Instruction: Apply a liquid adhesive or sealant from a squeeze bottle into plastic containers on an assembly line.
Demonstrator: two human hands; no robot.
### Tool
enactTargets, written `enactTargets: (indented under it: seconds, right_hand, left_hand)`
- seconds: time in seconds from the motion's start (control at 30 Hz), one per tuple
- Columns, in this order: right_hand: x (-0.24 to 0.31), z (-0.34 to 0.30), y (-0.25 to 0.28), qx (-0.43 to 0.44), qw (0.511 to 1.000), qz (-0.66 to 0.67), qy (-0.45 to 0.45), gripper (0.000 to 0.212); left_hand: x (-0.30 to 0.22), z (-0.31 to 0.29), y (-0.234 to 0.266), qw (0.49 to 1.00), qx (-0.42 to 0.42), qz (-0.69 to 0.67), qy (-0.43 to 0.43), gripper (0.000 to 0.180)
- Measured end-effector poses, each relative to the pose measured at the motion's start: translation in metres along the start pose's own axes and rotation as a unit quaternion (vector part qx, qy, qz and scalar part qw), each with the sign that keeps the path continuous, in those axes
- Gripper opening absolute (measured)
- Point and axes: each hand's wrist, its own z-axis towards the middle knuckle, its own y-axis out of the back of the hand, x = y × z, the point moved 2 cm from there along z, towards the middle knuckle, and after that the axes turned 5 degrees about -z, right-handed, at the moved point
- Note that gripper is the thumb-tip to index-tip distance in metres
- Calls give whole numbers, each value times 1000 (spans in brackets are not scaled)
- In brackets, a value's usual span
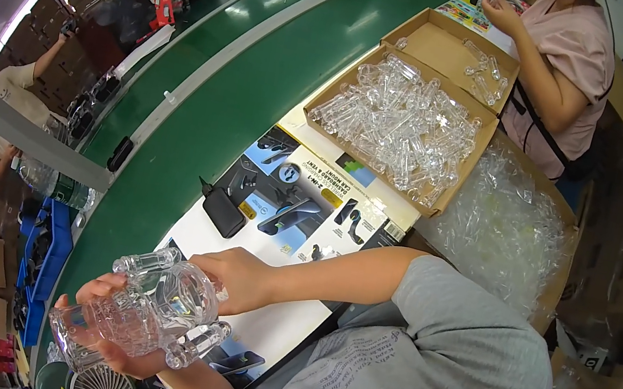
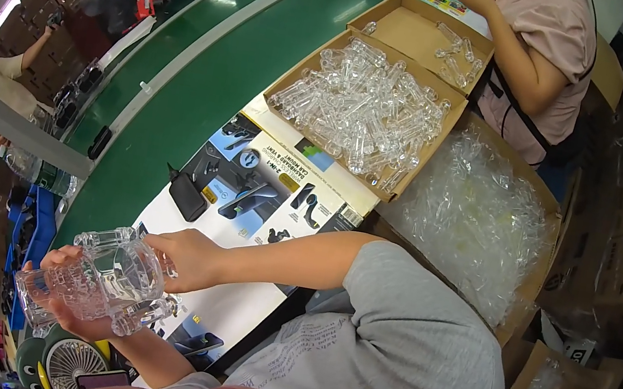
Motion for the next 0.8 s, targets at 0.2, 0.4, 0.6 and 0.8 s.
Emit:
enactTargets:
  seconds: [0.2, 0.4, 0.6, 0.8]
  right_hand:
    - [-2, -3, -3, -32, 999, 7, 17, 41]
    - [-2, 1, 0, 22, 999, 13, 19, 45]
    - [0, -1, -5, 24, 995, 78, 53, 48]
    - [3, -2, -2, 14, 997, 52, 56, 47]
  left_hand:
    - [-1, -2, -14, 994, -70, 81, -3, 63]
    - [-5, -2, -4, 999, 13, 42, -5, 58]
    - [-12, -2, -31, 987, -57, 150, -9, 73]
    - [-12, -3, -24, 992, -55, 112, -22, 72]
